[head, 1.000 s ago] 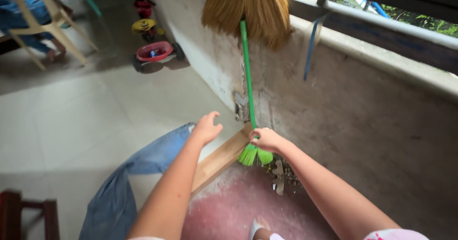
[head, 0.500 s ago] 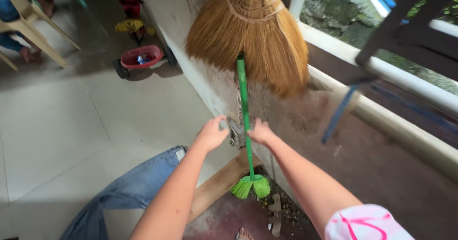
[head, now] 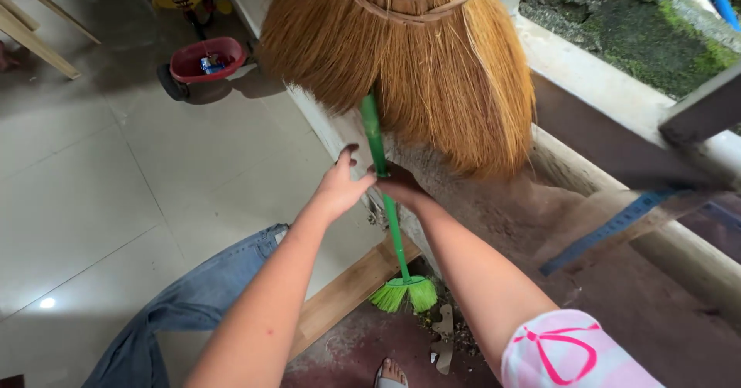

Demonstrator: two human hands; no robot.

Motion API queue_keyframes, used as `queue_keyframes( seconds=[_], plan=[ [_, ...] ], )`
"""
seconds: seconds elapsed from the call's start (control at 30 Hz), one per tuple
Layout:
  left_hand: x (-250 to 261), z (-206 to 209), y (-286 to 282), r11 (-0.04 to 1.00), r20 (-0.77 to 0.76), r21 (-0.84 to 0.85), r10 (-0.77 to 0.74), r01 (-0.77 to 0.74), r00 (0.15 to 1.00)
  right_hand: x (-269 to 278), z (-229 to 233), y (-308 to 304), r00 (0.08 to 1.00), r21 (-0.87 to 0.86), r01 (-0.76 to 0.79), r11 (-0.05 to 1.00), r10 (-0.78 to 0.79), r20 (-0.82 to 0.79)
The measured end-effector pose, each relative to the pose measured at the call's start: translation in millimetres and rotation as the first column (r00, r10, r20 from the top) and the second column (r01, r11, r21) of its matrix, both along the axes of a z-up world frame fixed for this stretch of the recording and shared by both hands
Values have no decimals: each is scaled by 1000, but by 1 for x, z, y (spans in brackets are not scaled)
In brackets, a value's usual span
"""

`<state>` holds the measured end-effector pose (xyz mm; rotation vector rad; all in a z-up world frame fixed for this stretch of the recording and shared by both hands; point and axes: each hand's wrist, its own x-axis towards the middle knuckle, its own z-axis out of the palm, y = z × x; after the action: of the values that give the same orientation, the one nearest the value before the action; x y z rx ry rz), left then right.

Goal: Sweeping dust and debris into a dustpan on a balcony.

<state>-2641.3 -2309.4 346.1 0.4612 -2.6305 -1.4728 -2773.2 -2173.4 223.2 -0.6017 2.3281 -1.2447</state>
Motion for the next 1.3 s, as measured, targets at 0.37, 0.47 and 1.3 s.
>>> queue_keyframes(
  seconds=[0.37,0.47,1.3],
  plan=[
    [54,17,57,966,-59,83,-240,244,969,120,71,64,702,-89,360,929,-207,681],
    [98,25,73,926,-84,-104,-371,362,925,162,85,95,232,-32,659,751,-163,959],
    [306,34,-13,519,-180,-467,-848,716,498,624,-90,289,227,-269,891,366,154,962]
  ],
)
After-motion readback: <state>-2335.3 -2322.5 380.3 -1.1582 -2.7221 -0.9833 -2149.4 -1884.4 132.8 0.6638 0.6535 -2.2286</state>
